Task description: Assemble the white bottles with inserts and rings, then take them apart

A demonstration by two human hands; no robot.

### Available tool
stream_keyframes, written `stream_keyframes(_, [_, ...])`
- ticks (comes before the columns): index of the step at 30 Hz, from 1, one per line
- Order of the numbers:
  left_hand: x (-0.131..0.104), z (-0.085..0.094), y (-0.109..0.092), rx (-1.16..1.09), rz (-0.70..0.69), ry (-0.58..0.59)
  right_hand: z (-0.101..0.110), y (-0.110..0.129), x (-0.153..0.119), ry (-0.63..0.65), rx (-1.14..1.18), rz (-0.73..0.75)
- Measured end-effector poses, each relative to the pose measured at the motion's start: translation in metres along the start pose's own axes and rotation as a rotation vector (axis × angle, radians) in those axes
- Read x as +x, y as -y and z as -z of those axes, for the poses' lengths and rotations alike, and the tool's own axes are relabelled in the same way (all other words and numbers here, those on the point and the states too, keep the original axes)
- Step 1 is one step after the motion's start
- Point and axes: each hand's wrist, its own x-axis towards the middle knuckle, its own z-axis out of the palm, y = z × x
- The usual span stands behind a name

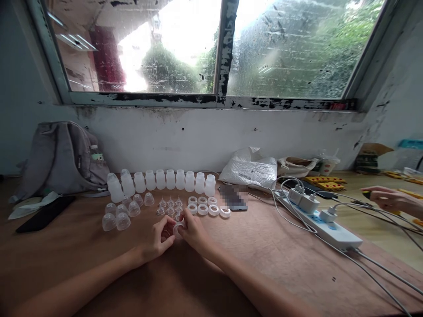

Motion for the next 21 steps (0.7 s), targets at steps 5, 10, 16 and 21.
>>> stream_keyframes(5, [-0.0004,0.0006,-0.0033,-0.017,0.012,0.021,-0.0002,-0.0019,0.0001,0.004,-0.008,-0.006])
stream_keyframes(10, [-0.0004,0.0007,-0.0016,-0.037,0.001,0.032,-0.0005,-0.0029,0.0,0.008,-0.019,-0.015])
stream_keyframes(16, [0.0008,0.0011,-0.003,-0.043,0.013,0.044,-0.0005,-0.0021,-0.0008,0.003,-0.032,-0.022])
stream_keyframes(21, [0.0013,0.001,-0.0027,-0.045,0.018,0.042,-0.0014,-0.004,-0.0008,0.003,-0.044,-0.025])
